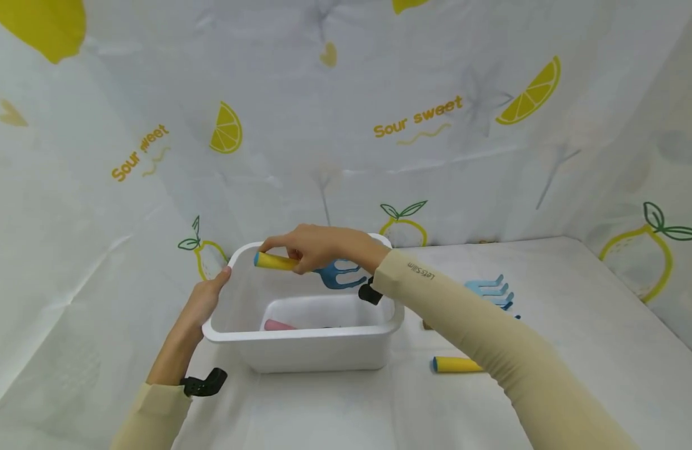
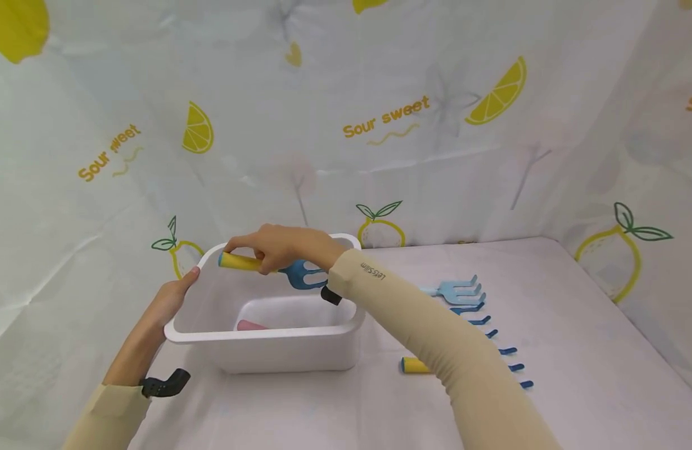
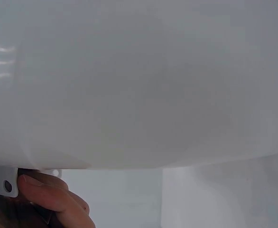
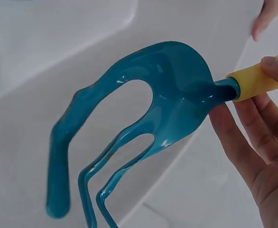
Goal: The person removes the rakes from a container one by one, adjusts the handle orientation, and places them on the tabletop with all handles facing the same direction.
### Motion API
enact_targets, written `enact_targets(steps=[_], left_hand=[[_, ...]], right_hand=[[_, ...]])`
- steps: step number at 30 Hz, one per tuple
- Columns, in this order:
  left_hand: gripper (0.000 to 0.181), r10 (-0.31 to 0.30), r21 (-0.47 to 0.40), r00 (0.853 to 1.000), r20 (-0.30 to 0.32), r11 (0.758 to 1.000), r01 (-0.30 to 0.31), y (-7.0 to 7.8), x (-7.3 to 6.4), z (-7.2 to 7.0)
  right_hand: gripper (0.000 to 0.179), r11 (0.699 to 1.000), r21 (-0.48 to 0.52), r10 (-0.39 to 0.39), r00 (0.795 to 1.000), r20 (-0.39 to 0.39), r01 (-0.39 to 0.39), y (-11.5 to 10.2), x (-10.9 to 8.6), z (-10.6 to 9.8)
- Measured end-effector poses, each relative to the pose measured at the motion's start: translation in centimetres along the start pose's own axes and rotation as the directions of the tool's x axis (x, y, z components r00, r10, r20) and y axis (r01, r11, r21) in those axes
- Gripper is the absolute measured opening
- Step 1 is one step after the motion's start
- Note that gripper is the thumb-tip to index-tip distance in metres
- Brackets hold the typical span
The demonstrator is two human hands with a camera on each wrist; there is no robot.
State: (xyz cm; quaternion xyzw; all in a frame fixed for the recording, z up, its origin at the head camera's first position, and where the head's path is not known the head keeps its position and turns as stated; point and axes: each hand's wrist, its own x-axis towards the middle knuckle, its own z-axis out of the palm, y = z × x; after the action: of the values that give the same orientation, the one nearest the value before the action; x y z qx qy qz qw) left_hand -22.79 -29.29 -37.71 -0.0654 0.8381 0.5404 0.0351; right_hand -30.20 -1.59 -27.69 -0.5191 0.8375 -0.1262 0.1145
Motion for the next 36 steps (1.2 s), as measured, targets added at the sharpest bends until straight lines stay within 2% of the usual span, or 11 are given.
enact_targets(steps=[6,11,17,24,36], left_hand=[[0.08,-0.03,-0.012,1.0,0.001,0.999,0.03,0.0,0.2,0.0],[0.079,-0.025,-0.003,1.0,-0.004,1.0,0.025,-0.1,0.3,-0.1],[0.079,-0.013,-0.019,1.0,0.004,1.0,0.013,0.2,0.1,0.0],[0.077,-0.013,-0.026,1.0,0.01,1.0,0.013,-0.2,0.1,-0.1],[0.081,0.013,-0.009,1.0,0.003,1.0,-0.013,0.1,-0.1,0.1]], right_hand=[[0.063,0.999,-0.046,-0.023,0.999,-0.026,0.022,-0.5,-1.9,-1.4],[0.063,0.995,-0.091,-0.051,0.997,-0.058,0.045,-0.6,-3.9,-2.2],[0.062,0.992,-0.122,-0.022,0.997,-0.077,0.013,-0.6,-6.7,-3.0],[0.06,0.984,-0.181,-0.018,0.995,-0.101,0.0,-0.2,-9.5,-3.2],[0.05,0.967,-0.218,0.109,0.987,-0.121,-0.134,1.9,-14.8,-3.5]])
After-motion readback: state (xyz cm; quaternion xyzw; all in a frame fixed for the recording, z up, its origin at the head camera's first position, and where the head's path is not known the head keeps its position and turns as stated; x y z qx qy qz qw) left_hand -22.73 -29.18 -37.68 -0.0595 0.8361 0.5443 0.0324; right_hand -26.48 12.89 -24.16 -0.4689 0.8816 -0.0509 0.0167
